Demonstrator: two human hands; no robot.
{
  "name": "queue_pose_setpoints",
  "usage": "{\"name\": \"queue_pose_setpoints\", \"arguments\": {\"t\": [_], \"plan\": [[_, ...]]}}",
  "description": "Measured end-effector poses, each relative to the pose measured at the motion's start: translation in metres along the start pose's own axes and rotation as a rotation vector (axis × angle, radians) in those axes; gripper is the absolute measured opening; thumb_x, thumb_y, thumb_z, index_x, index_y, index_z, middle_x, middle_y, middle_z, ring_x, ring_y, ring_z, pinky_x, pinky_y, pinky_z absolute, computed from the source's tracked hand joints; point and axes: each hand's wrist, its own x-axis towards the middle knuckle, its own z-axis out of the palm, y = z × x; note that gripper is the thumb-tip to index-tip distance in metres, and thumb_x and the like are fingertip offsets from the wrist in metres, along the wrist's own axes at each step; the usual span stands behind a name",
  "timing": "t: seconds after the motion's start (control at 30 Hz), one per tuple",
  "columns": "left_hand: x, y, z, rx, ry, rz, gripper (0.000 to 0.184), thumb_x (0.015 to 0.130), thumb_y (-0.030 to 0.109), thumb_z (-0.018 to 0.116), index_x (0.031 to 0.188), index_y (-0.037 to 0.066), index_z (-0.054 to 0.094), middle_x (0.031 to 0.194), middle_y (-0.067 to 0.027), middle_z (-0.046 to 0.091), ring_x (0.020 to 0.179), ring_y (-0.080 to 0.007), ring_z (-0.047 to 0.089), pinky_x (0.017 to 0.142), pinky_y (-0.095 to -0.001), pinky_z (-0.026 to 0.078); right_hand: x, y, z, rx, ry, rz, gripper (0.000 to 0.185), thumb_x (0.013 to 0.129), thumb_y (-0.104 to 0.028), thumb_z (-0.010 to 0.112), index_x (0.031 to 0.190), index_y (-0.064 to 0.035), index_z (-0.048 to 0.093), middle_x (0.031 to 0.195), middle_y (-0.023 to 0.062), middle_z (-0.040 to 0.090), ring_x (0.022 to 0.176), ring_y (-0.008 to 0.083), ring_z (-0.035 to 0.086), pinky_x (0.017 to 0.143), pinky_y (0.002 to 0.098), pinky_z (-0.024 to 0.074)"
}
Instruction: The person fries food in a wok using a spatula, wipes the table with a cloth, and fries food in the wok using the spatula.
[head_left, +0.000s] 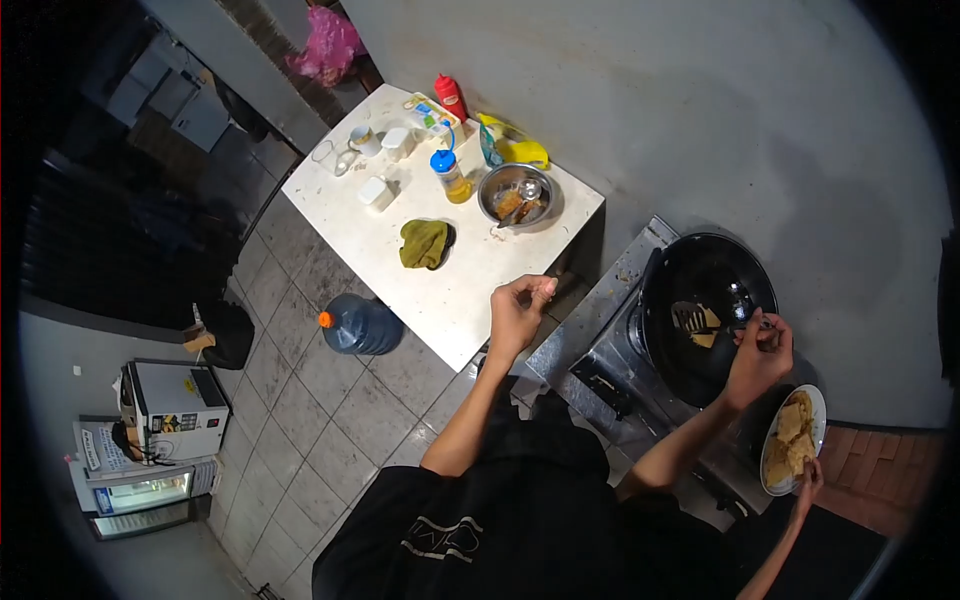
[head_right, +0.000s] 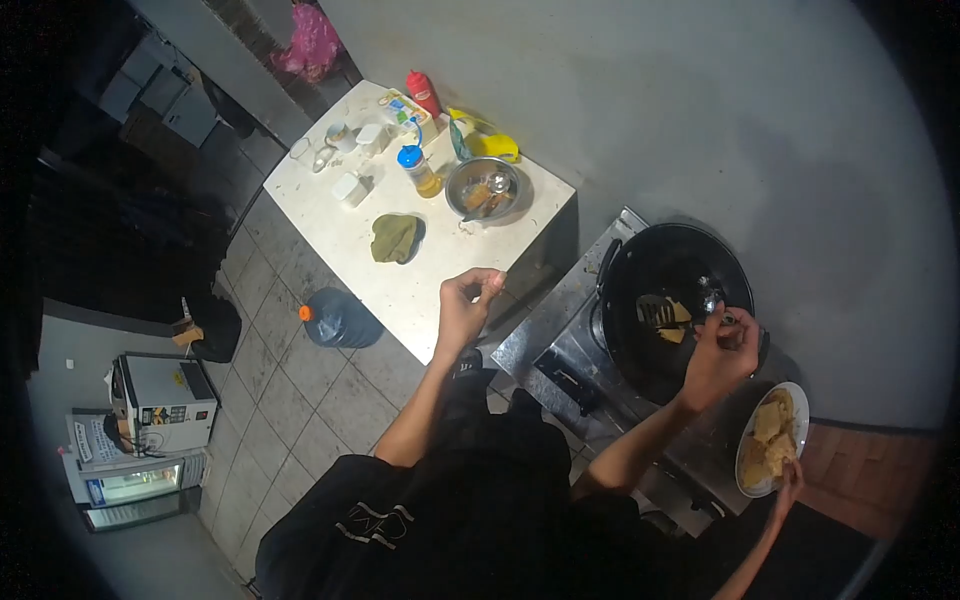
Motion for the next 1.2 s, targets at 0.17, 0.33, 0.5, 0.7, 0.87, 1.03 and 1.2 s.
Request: {"name": "queue_pose_setpoints", "arguments": {"t": [0.17,0.33,0.5,0.7,0.87,1.03,1.2], "plan": [[0.001,-0.003,-0.002,0.026,-0.005,0.01,0.022,0.088,0.016,0.069,0.089,-0.006,0.07,0.072,-0.0042,0.066,0.069,-0.0083,0.056,0.068,-0.0246,0.047,0.0,0.006,0.005,0.004,0.005,0.043,0.009,0.086,-0.001,0.067,0.09,0.0016,0.059,0.062,0.0001,0.052,0.053,0.0073,0.054,0.049,0.0214,0.046],[0.002,-0.01,0.013,-0.029,-0.068,-0.014,0.025,0.089,0.02,0.07,0.089,-0.005,0.07,0.073,-0.0047,0.067,0.07,-0.0087,0.057,0.07,-0.0253,0.047,0.002,0.013,-0.001,-0.094,0.018,-0.049,0.009,0.085,-0.001,0.067,0.09,0.0013,0.061,0.06,-0.0001,0.05,0.052,0.0063,0.052,0.048,0.0213,0.042],[0.002,-0.011,0.033,-0.03,-0.117,0.055,0.022,0.09,0.016,0.068,0.087,-0.006,0.069,0.068,-0.0024,0.062,0.064,-0.0069,0.053,0.062,-0.0224,0.045,0.003,0.013,0.001,-0.185,0.042,-0.066,0.009,0.087,-0.008,0.067,0.088,0.0002,0.064,0.061,0.0002,0.05,0.055,0.0069,0.045,0.054,0.0239,0.0401],[0.003,-0.002,0.052,-0.02,-0.201,0.068,0.027,0.093,0.021,0.065,0.084,-0.004,0.069,0.068,-0.0009,0.062,0.066,-0.0065,0.05,0.064,-0.024,0.043,0.002,0.027,-0.004,-0.395,-0.087,-0.112,0.018,0.092,-0.014,0.061,0.086,0.0036,0.06,0.068,0.0109,0.06,0.059,0.0162,0.05,0.059,0.032,0.0435],[0.013,0.002,0.069,-0.058,-0.238,0.086,0.022,0.093,0.018,0.064,0.089,-0.003,0.069,0.068,-0.0008,0.061,0.066,-0.0054,0.052,0.063,-0.0215,0.044,-0.004,0.035,-0.032,-0.381,-0.005,-0.091,0.02,0.092,-0.015,0.059,0.088,0.0049,0.059,0.068,0.0102,0.06,0.059,0.0152,0.059,0.056,0.0305,0.0444],[0.027,0.005,0.089,-0.012,-0.33,0.184,0.018,0.089,0.011,0.067,0.103,-0.001,0.067,0.081,-0.0024,0.061,0.069,-0.0053,0.054,0.062,-0.0219,0.045,-0.024,0.033,-0.061,-0.162,0.107,0.154,0.018,0.094,-0.014,0.057,0.092,0.0033,0.059,0.064,0.0072,0.061,0.051,0.0117,0.058,0.049,0.0267,0.0467],[0.041,0.003,0.112,0.152,-0.291,0.237,0.028,0.084,0.014,0.073,0.107,-0.002,0.066,0.081,-0.0093,0.064,0.065,-0.0144,0.061,0.061,-0.0272,0.05,-0.045,0.046,-0.058,-0.057,0.064,0.142,0.014,0.095,-0.01,0.055,0.095,0.0029,0.057,0.065,0.0065,0.061,0.057,0.0109,0.062,0.055,0.0259,0.052]]}}
